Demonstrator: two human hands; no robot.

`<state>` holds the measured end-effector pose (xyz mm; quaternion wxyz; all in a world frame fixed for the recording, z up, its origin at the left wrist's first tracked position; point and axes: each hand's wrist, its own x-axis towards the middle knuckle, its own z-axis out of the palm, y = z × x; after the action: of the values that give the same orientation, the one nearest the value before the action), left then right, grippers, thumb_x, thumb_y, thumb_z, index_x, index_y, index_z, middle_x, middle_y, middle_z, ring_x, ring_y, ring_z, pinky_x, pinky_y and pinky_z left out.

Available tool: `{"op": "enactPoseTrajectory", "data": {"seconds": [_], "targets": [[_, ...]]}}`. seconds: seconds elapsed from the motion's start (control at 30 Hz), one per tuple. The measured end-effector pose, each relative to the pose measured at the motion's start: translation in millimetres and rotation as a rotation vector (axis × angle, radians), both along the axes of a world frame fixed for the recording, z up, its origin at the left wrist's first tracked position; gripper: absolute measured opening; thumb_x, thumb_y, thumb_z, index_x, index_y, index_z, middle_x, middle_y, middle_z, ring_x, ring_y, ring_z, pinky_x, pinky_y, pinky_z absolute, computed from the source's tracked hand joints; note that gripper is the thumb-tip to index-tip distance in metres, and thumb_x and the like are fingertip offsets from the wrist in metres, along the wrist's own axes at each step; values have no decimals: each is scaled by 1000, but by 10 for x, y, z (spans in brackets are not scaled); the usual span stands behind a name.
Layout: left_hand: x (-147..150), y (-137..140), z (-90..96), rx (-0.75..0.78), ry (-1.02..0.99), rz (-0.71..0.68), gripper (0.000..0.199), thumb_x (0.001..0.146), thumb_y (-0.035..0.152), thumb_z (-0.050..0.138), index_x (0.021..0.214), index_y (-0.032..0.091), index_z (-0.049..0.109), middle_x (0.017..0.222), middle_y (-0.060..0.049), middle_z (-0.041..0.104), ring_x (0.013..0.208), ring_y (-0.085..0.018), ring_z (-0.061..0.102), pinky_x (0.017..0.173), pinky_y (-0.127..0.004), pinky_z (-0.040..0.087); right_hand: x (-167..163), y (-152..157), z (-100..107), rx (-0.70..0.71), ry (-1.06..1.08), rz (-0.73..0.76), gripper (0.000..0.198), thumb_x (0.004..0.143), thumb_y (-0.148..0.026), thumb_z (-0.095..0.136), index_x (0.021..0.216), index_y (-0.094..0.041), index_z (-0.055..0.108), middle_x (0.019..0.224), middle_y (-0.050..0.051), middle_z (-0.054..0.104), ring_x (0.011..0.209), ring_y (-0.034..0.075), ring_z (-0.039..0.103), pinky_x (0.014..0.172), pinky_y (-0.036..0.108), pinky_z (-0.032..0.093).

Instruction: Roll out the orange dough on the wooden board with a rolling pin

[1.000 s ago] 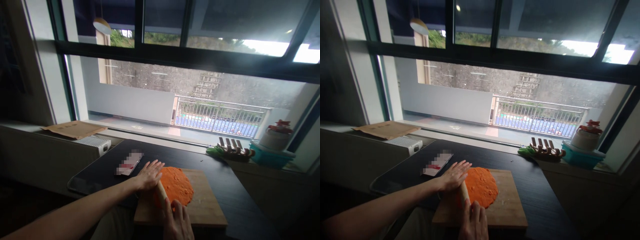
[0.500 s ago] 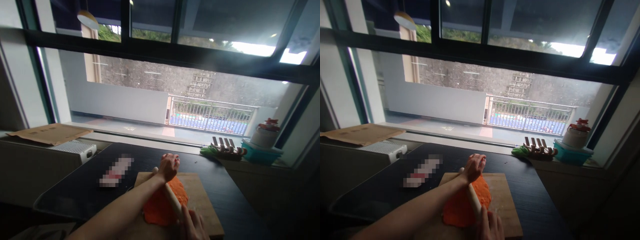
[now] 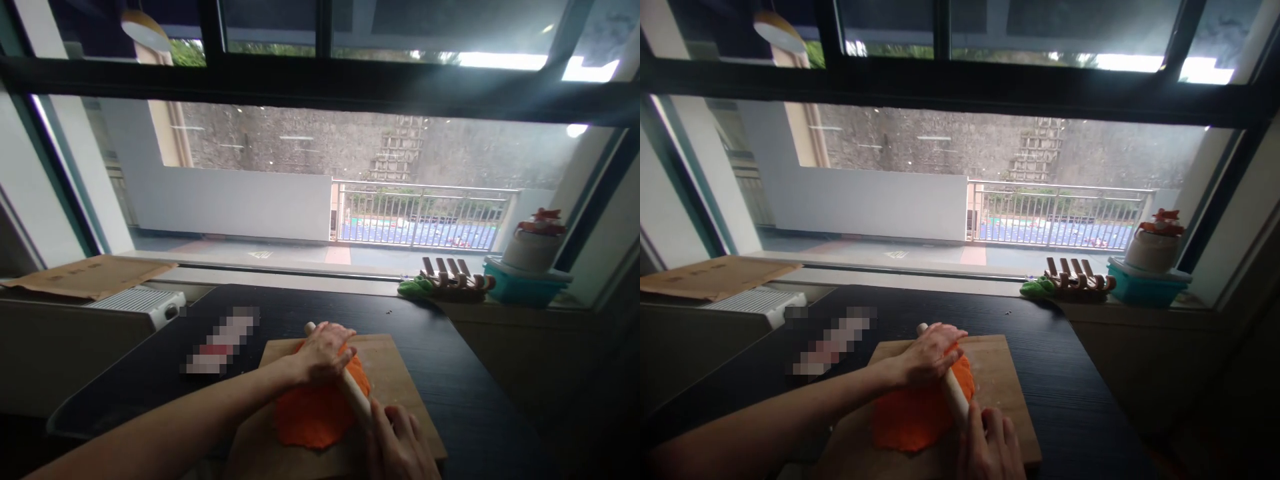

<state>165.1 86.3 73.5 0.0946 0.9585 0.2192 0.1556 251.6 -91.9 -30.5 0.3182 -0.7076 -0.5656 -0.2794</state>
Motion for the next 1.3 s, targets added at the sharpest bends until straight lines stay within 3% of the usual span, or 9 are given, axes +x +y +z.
{"op": "enactPoseTrajectory", "data": {"seconds": [0.13,0.27,0.47,0.67,0.8,0.9,1.0,1.17,1.3], "targets": [[-20,-81,-84,-63,167,69,50,94,46,25,127,21,54,135,-7,56,130,-25,42,111,-51,22,-68,54,88,-71,36,-25,36,83,-13,41,118,-21,50,93,6,62,81,23,58,72,36,43],[322,-50,-127,-105,134,166,55,93,53,20,127,25,54,137,-3,55,134,-24,37,112,-53,19,8,88,149,-113,33,-13,35,86,-15,42,120,-21,47,101,6,63,88,23,59,73,34,43],[730,-6,-92,-125,146,189,62,92,57,14,127,22,52,134,-10,56,130,-27,42,105,-55,29,148,43,239,-83,60,-70,25,90,-16,38,112,-20,49,85,4,61,78,21,58,71,34,42],[373,-41,-94,-104,145,134,54,93,52,21,130,27,51,139,-3,53,135,-25,35,111,-54,19,47,85,138,-41,-89,-39,34,83,-8,41,112,-24,50,82,3,61,73,21,57,66,34,41],[9,-72,-91,-33,145,123,51,93,46,24,133,26,48,142,-4,49,138,-24,31,113,-51,17,-130,89,81,-64,-68,-53,43,82,-4,39,119,-22,47,88,4,62,78,22,57,75,35,41],[-26,-71,-93,-8,165,130,52,93,45,24,134,23,47,144,-6,47,138,-24,30,113,-51,17,-146,71,119,-83,-52,-18,38,83,-7,41,119,-20,48,91,5,63,81,22,57,76,35,41],[203,-29,-111,-37,159,135,53,94,47,21,133,23,48,141,-4,50,138,-23,30,114,-53,15,-38,60,195,-105,-26,20,25,88,-16,44,111,-22,52,91,4,63,82,21,58,74,33,41],[786,86,-126,-96,163,152,61,93,54,14,137,23,42,145,-6,45,139,-24,29,112,-55,19,99,68,346,-111,88,-110,19,90,-17,42,105,-21,54,89,4,61,84,22,57,76,36,40],[926,124,-113,-102,194,138,61,93,54,14,138,22,40,146,-8,43,139,-25,29,111,-56,19,54,57,434,-122,114,-135,18,86,-12,48,99,-22,56,85,3,60,82,23,57,75,36,39]]}}
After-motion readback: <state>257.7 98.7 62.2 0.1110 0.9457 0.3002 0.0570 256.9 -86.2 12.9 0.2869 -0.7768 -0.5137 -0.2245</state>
